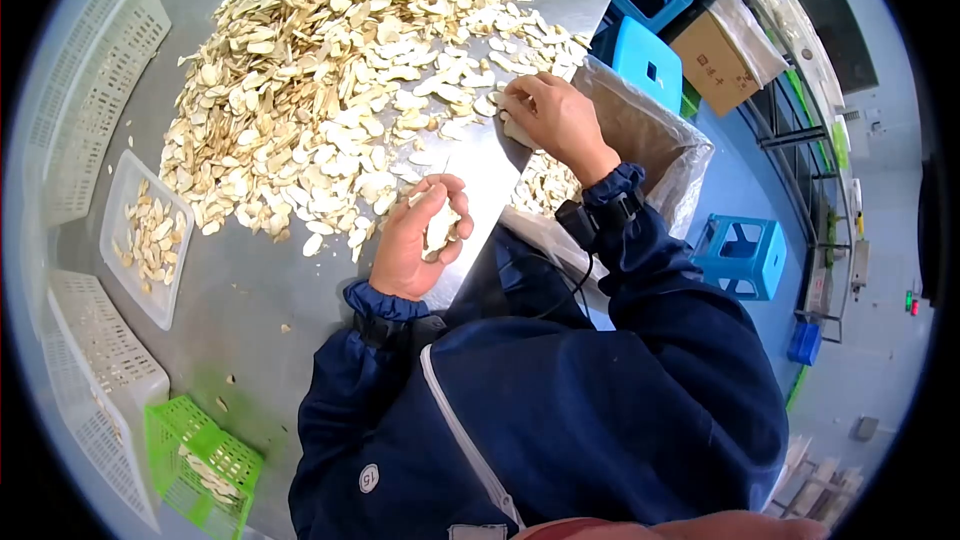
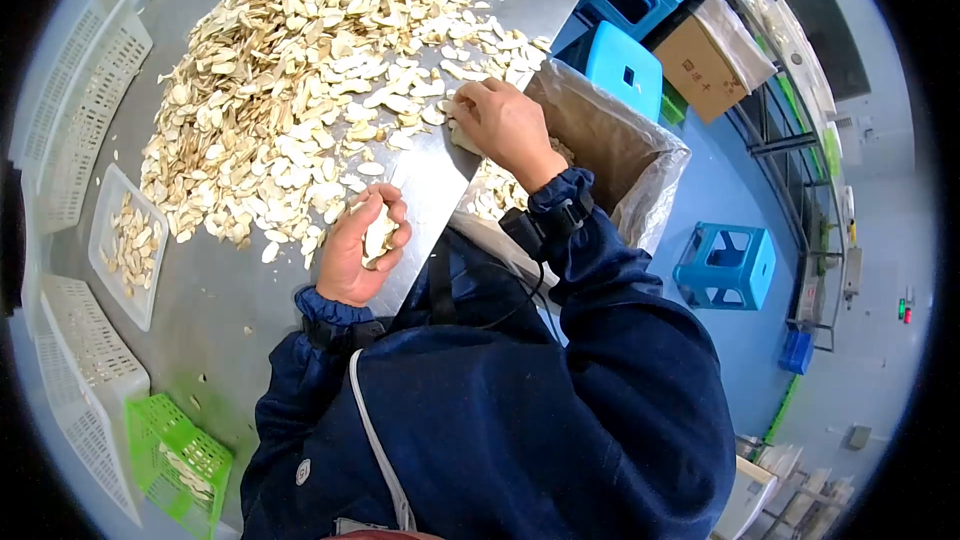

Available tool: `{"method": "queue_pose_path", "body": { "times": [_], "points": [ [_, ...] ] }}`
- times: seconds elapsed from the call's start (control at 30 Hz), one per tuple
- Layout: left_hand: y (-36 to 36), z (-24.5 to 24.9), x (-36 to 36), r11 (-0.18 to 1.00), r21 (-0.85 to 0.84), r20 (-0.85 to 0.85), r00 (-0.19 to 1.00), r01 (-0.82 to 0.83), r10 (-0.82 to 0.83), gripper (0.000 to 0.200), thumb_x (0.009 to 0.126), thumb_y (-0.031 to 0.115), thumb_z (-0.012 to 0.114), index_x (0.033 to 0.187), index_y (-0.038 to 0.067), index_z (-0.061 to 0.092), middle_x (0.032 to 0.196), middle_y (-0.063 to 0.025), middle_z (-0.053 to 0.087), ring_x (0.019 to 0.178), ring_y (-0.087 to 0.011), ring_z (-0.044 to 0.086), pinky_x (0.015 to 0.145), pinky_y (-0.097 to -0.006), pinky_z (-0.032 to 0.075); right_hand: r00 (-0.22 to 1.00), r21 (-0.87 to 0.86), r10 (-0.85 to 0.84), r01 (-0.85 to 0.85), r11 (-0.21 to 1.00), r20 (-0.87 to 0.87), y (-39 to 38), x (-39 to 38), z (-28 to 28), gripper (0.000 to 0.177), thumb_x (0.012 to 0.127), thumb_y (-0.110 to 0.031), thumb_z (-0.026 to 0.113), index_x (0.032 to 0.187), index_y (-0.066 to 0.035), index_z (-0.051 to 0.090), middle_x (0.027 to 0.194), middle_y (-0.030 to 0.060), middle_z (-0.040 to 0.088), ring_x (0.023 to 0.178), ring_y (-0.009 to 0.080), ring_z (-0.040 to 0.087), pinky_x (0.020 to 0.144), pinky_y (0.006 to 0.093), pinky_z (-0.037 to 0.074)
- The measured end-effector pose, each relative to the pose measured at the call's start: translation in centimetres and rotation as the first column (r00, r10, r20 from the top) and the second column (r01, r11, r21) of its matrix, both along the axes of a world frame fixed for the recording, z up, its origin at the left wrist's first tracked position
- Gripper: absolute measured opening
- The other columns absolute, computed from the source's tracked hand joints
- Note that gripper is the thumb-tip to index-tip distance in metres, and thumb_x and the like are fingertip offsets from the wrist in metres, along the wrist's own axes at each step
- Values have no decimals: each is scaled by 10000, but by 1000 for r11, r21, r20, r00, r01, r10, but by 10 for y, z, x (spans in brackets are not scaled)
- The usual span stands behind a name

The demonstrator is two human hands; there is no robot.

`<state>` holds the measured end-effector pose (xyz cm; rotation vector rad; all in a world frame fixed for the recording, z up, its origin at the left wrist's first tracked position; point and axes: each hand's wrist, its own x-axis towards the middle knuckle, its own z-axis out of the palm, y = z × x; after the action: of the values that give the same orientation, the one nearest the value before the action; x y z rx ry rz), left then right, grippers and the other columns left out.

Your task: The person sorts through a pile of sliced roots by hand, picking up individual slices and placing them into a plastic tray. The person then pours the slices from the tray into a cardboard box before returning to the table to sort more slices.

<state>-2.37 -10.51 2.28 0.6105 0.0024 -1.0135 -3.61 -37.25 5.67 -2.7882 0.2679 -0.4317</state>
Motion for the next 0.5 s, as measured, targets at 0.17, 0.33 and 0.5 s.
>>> {"method": "queue_pose_path", "body": {
  "times": [0.17,0.33,0.5],
  "points": [
    [1,0,1,1000,-14,12,1000,-1,1,227,1071,260,578,1185,65,604,969,-48,615,787,-141,624,485,-204,421,995,87,76,-82,993,65,3,-4,6,193,911,-240,752,1046,-103,767,960,117,716,838,331,698,761,427,577],
    [1,0,0,999,-18,30,999,30,-30,198,1070,238,569,1157,64,606,963,-53,611,780,-143,631,481,-208,414,929,84,326,-344,935,177,27,-13,3,316,864,-214,788,1171,-150,753,1196,111,681,1096,327,661,952,443,547],
    [2,4,-1,985,-57,102,982,163,-157,208,1068,259,576,1128,60,576,962,-71,602,762,-155,626,437,-197,400,742,-39,652,-655,754,154,62,7,-18,399,869,-293,761,1255,-203,719,1423,94,602,1375,345,526,1154,475,422]
  ]
}}
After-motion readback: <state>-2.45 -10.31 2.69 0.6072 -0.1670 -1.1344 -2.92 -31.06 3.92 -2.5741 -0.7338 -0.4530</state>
